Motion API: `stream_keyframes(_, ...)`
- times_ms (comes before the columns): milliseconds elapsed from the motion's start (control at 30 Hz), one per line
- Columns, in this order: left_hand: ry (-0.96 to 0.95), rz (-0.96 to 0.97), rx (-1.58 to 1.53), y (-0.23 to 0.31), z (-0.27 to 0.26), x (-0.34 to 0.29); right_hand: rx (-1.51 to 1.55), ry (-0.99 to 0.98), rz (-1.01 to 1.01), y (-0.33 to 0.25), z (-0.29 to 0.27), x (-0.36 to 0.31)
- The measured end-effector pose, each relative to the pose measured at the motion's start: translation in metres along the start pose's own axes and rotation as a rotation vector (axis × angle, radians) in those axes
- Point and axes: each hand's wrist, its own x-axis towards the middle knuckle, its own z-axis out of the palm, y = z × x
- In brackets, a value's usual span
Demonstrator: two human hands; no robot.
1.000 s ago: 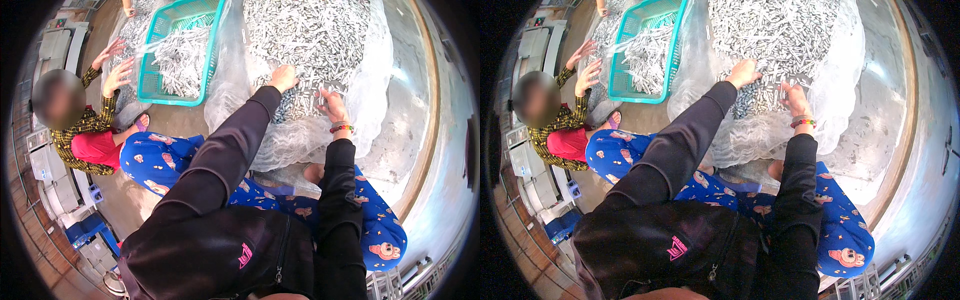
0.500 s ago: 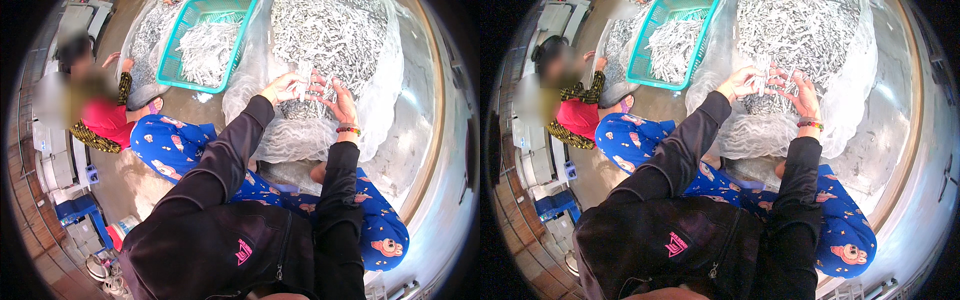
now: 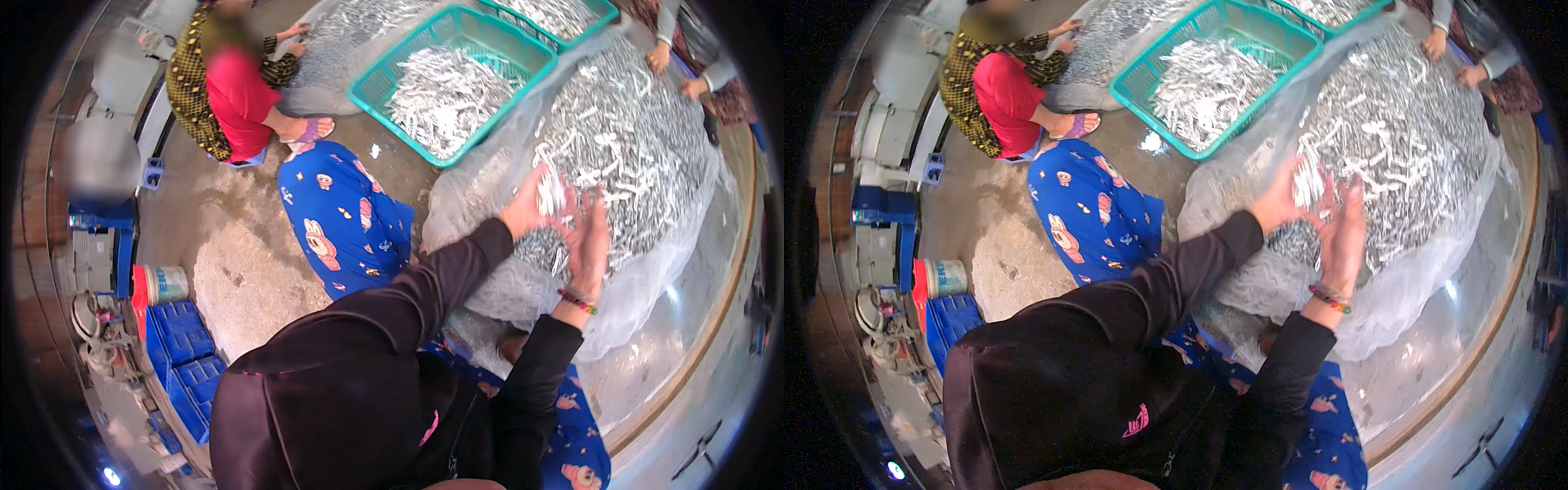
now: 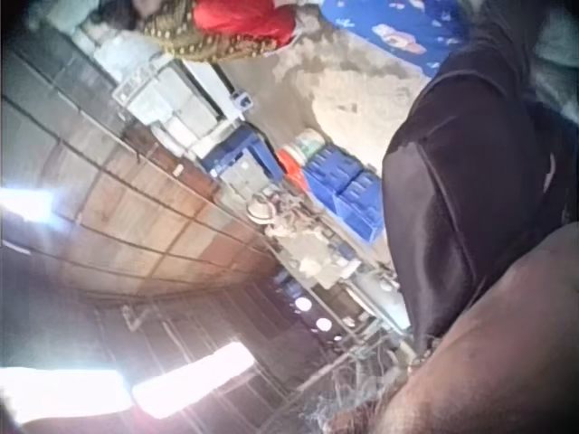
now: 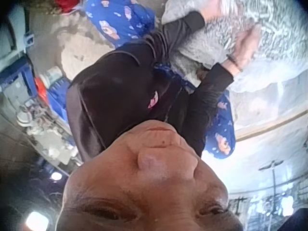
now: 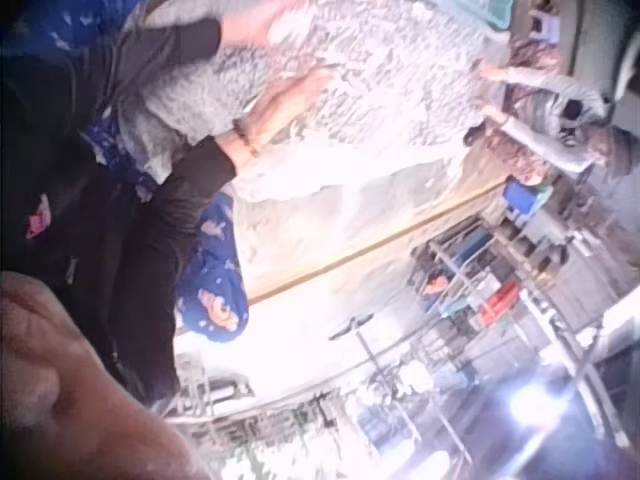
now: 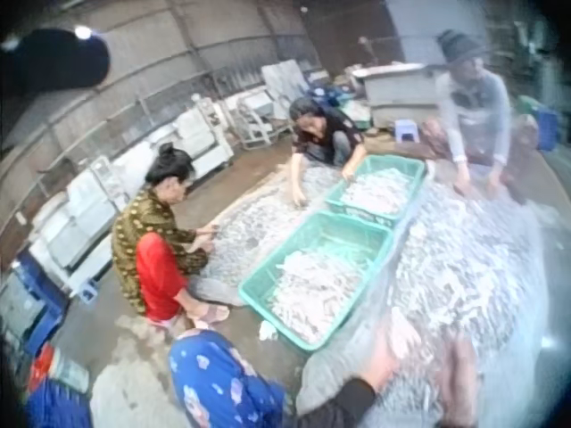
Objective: The person sits on the floor and picks up individual thin metal strips from a large pile on a plastic sheet, placing them into a green plastic basket.
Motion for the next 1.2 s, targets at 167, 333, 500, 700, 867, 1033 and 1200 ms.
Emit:
stream_keyframes(167, -0.490, 0.258, -0.125, 0.123, 0.064, 0.013, -0.002, 0.206, -0.208, -0.036, -0.045, 0.001)
stream_keyframes(333, 0.218, 0.412, 0.437, 0.131, 0.028, 0.023, -0.184, 0.539, -0.011, -0.009, -0.139, -0.003)
stream_keyframes(500, -0.316, 0.000, 1.841, -0.012, -0.019, 0.035, -0.183, 0.645, 0.074, 0.030, -0.157, -0.010)
stream_keyframes(700, -0.941, 0.519, 2.776, -0.088, -0.093, 0.023, -0.302, 0.658, 0.045, 0.038, -0.160, -0.001)
stream_keyframes(867, -1.044, 0.337, 2.902, -0.084, -0.071, 0.026, -0.938, 0.598, 0.021, 0.067, -0.202, 0.023)
stream_keyframes(1033, -0.476, 0.010, 2.667, -0.050, -0.060, 0.038, -1.629, 0.381, -0.365, 0.101, -0.189, 0.040)
stream_keyframes(1200, -0.022, 0.203, 2.466, -0.009, -0.056, 0.059, -1.673, 0.371, -0.151, 0.117, -0.163, 0.036)
